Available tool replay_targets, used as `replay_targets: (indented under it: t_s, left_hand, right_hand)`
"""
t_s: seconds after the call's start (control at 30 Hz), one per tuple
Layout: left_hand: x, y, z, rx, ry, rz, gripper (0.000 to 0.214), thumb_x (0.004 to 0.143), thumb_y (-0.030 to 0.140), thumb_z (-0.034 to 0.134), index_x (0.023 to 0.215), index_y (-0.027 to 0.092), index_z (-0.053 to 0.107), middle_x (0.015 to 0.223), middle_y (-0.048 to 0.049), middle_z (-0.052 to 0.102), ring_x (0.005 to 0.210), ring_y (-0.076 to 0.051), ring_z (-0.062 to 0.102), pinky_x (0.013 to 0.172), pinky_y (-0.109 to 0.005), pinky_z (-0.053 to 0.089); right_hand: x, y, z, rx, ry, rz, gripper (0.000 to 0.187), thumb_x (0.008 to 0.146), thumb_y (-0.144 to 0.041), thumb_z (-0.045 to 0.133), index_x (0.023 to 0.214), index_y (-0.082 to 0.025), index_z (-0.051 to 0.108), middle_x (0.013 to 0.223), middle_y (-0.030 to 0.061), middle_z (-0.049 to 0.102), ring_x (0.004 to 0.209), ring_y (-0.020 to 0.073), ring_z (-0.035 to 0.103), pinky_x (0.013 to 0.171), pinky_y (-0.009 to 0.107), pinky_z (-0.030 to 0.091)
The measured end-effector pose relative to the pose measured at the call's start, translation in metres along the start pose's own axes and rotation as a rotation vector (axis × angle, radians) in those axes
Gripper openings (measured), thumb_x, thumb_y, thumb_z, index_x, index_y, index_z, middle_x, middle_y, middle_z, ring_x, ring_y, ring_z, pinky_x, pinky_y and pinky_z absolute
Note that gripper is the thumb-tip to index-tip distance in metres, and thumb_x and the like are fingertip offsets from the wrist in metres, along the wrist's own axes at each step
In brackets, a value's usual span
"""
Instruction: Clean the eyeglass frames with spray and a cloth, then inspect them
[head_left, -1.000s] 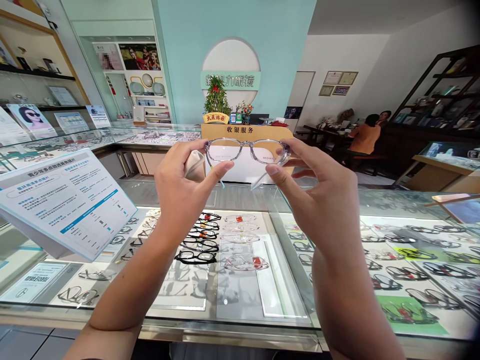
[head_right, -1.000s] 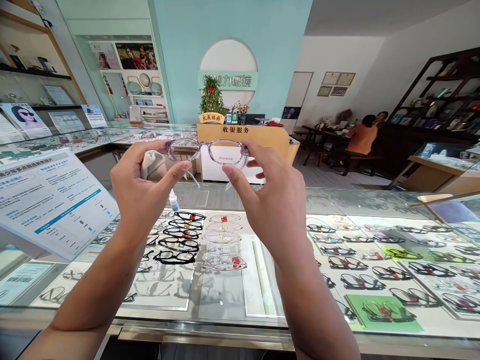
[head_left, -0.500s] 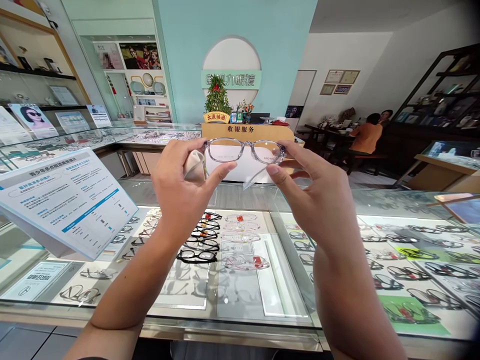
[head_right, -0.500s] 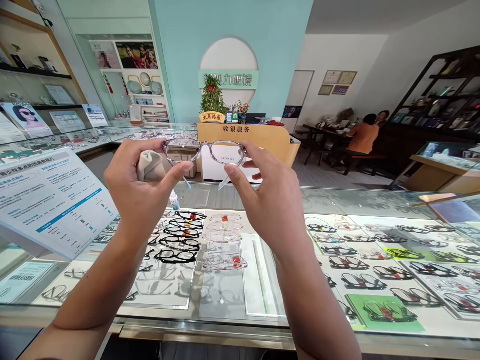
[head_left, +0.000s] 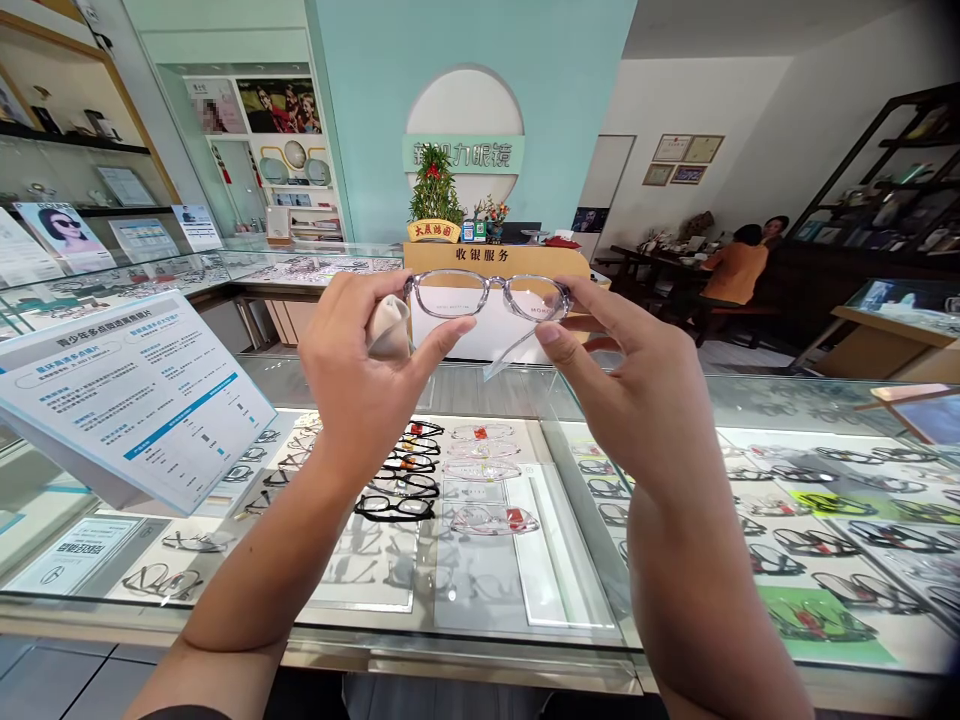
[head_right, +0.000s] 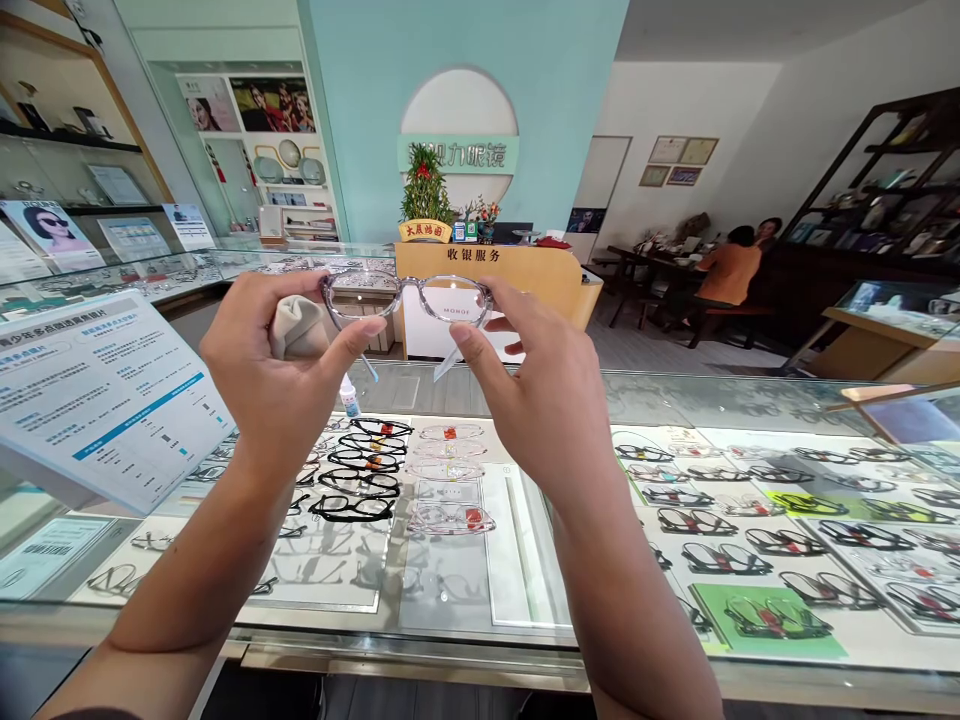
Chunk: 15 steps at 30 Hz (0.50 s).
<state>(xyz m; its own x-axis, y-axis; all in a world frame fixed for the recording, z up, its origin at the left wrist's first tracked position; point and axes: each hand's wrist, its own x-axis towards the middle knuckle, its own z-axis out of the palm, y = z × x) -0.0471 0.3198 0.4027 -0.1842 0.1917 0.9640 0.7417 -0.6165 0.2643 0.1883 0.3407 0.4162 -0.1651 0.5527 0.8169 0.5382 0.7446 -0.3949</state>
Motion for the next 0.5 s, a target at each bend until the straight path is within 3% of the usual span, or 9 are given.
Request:
replay_targets:
  t_s: [0.2, 0.5]
  left_hand:
    - [0.0008, -0.0013, 0.0008, -0.046, -0.038, -0.073, 0.039, 0.087, 0.056, 0.094, 0.116, 0.036, 0.078, 0.117, -0.0056, 0.08, 0.124, -0.034, 0.075, 0.098, -0.056, 0.064]
    - [0.0025, -0.0043, 0.0006, -0.055, -0.072, -0.211, 0.039, 0.083, 0.055, 0.096, 0.116, 0.038, 0.082, 0.115, -0.0022, 0.084, 0.117, -0.031, 0.078, 0.093, -0.049, 0.068]
  right_hand:
    - [-0.0016, 0.0012, 0.0009, 0.013, 0.07, -0.028, 0.045, 0.105, -0.049, 0.074, 0.146, -0.031, 0.077, 0.134, 0.0109, 0.083, 0.107, 0.0301, 0.082, 0.083, 0.046, 0.07]
    - [-0.0025, -0.0027, -0.0003, -0.014, 0.094, -0.038, 0.041, 0.105, -0.044, 0.073, 0.144, -0.033, 0.078, 0.127, 0.0092, 0.083, 0.102, 0.0276, 0.08, 0.081, 0.043, 0.068]
